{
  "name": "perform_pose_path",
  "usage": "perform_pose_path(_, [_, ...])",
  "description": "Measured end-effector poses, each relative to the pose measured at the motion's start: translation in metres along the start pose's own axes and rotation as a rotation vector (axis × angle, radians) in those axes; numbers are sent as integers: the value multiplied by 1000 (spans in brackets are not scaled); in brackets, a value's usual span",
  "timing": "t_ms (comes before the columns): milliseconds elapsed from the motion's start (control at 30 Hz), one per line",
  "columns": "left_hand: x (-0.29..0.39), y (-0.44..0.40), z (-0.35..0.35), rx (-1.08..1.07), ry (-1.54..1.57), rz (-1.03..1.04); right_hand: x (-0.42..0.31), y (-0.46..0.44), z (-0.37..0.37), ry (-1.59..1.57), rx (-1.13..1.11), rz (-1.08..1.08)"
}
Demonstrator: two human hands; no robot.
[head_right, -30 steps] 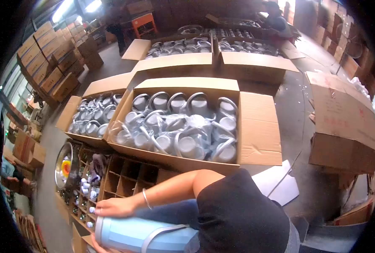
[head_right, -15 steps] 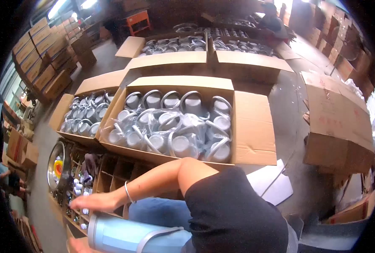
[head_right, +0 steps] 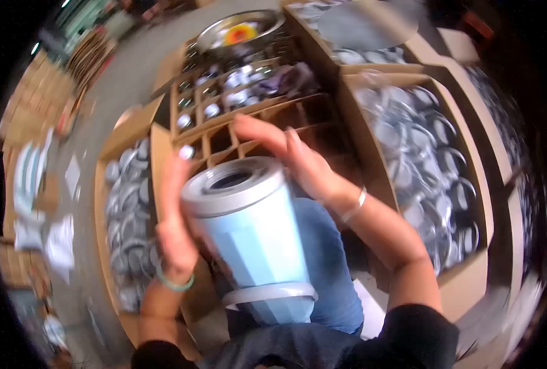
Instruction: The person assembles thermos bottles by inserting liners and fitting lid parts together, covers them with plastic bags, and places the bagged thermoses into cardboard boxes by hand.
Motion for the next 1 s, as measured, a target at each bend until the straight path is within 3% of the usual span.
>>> perform_pose_path(33, [8, 2, 11, -51, 186, 195, 1, 4, 23, 295, -315, -82])
perform_pose_path(100, [24, 15, 24, -182, 558, 634, 50, -5, -16, 175, -165, 219])
perform_pose_path(133, [21, 8, 24, -158, 494, 630, 71, -3, -31, -17, -30, 321])
perform_pose_path(167, [17, 1, 25, -134, 429, 625, 77, -7, -25, -212, -137, 304])
perform_pose_path(233, [5, -25, 29, -163, 430, 540, 63, -2, -12, -426, 153, 399])
perform_pose_path(300, [-13, -55, 41, -251, 562, 382, 34, -19, -8, -280, 97, 89])
perform_pose_path(333, [-17, -62, 50, -259, 614, 370, 20, -32, 1, 1, 60, -11])
perform_pose_path(367, [-23, -70, 62, -263, 666, 362, 23, -33, -8, 60, 77, 22])
perform_pose_path(433, [-53, -93, 95, -405, 1059, 196, 36, -39, -38, 153, 117, 120])
perform_pose_path(467, [-83, -111, 108, -396, 945, 63, 58, -37, -68, -143, 258, 200])
perform_pose_path(500, [-126, -132, 112, -224, 657, 28, 88, -32, -97, -435, 397, 272])
perform_pose_path(533, [-186, -152, 127, -82, 479, -57, 100, -35, -112, -484, 320, 258])
perform_pose_path(567, [-250, -170, 140, 21, 68, -9, 112, -28, -138, -341, 456, 289])
perform_pose_path(600, [-299, -174, 157, -29, -294, -67, 129, -19, -154, -277, 512, 329])
perform_pose_path(633, [-345, -174, 175, -33, -570, 2, 140, -8, -158, -197, 475, 420])
perform_pose_path(733, [-375, -170, 182, -253, -699, -166, 164, 34, -197, 191, 472, 508])
perform_pose_path(800, [-381, -175, 193, -349, -838, -133, 176, 54, -213, 155, 542, 428])
perform_pose_path(833, [-383, -175, 193, -235, -875, -82, 186, 69, -233, 182, 605, 394])
perform_pose_path(900, [-380, -171, 186, -361, -660, -144, 188, 96, -281, 606, 676, 366])
perform_pose_path(967, [-377, -172, 183, -359, -686, -119, 145, 99, -264, 1233, 834, 253])
perform_pose_path(1000, [-375, -172, 185, -357, -695, -106, 137, 96, -256, 1292, 842, 218])
Point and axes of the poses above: each hand's wrist, its own y-axis away from the middle knuckle, its own z-axis out of the palm, x = y × z, the point moved 10 cm from there along -y, towards the middle knuckle, and after that the axes turned 1 degree about -x, right-handed, at the moved point
